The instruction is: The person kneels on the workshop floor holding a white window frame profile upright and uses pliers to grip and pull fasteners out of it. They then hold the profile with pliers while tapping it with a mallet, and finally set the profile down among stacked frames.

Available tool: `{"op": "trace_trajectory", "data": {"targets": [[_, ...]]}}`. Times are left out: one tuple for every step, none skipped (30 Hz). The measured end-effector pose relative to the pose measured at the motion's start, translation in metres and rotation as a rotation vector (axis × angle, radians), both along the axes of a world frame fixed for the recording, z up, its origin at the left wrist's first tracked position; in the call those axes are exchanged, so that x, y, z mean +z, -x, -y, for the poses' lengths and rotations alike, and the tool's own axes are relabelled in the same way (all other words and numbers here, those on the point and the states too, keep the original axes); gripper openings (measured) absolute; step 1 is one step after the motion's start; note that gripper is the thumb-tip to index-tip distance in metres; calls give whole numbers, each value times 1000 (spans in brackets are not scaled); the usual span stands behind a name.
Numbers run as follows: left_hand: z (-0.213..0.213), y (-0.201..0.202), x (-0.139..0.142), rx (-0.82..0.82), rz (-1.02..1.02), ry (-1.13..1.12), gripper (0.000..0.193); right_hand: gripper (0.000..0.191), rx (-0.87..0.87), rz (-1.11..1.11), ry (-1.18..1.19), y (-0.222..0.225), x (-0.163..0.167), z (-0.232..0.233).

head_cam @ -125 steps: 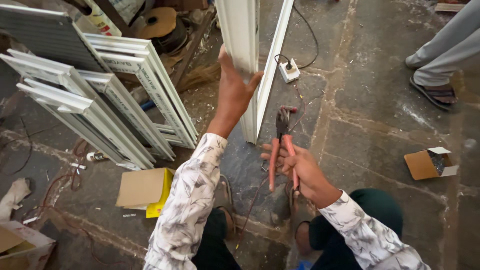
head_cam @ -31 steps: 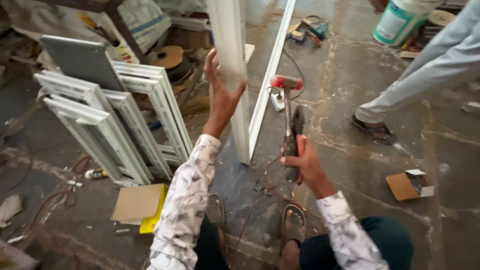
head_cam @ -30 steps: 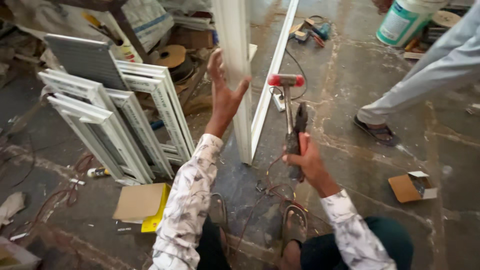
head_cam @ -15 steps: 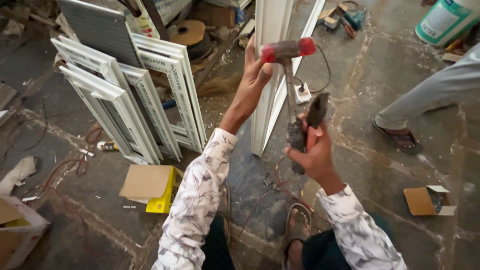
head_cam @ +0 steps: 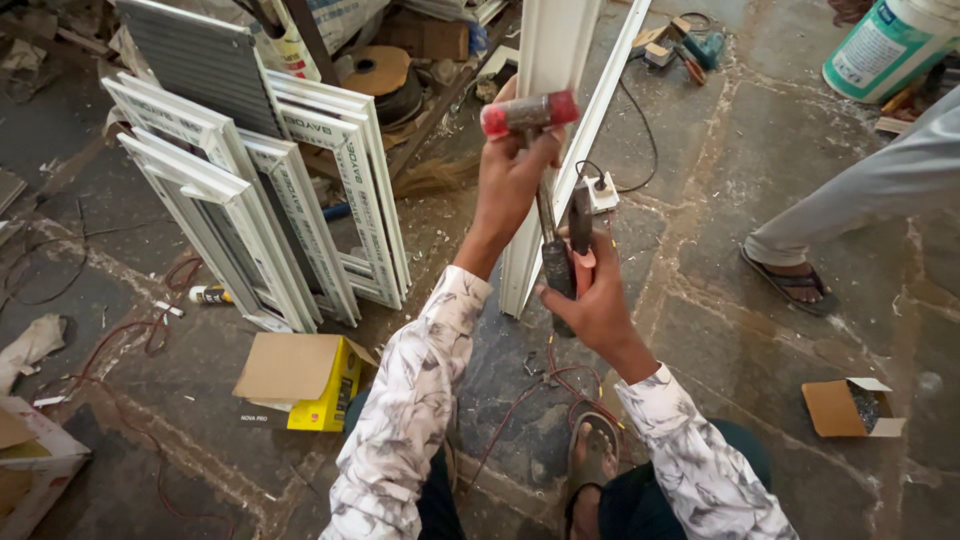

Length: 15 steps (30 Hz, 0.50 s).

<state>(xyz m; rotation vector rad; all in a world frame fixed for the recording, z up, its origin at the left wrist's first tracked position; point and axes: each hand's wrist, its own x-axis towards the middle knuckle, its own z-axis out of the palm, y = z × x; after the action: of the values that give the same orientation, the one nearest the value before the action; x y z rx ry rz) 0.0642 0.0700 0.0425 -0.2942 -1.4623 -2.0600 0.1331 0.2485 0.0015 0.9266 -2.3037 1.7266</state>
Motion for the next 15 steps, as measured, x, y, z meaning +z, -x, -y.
{"op": "trace_trajectory", "data": {"targets": [[1,1,0,6,-15,-13,60,72,-4,-56,-25,0,1,1],[3,2,-1,13,-31,-25,58,70,31,37,4,0,2,1],[4,3,-2,16,-32,6,48,69,68,129,34,0,3,2],[5,4,-3,17,-34,38,39,67,103,220,63,0,3,3],[7,5,-5,19,-37,70,30,65,123,254,83,1,3,4],[8,6,-6,5,-41,46,36,63,141,288,103,2,2,5],[8,7,-7,-11,-44,22,42,62,156,322,124,3,0,5],[8,9,-7,-29,-48,-2,48,58,147,324,132,5,-2,5],[9,10,-6,-43,-46,-11,41,55,138,325,140,6,-4,4],[10,12,-4,-58,-44,-20,35,52,127,325,149,8,-7,2],[10,14,-2,-74,-43,-27,30,50,130,346,173,11,-10,1],[10,15,0,-92,-64,-58,35,49,134,367,197,14,-13,-1],[9,14,0,-110,-83,-89,40,48,138,391,222,16,-15,-2],[8,14,-1,-127,-100,-122,46,48,138,375,239,19,-18,-3],[7,16,-2,-128,-99,-144,46,48,140,358,255,22,-19,-4]]}}
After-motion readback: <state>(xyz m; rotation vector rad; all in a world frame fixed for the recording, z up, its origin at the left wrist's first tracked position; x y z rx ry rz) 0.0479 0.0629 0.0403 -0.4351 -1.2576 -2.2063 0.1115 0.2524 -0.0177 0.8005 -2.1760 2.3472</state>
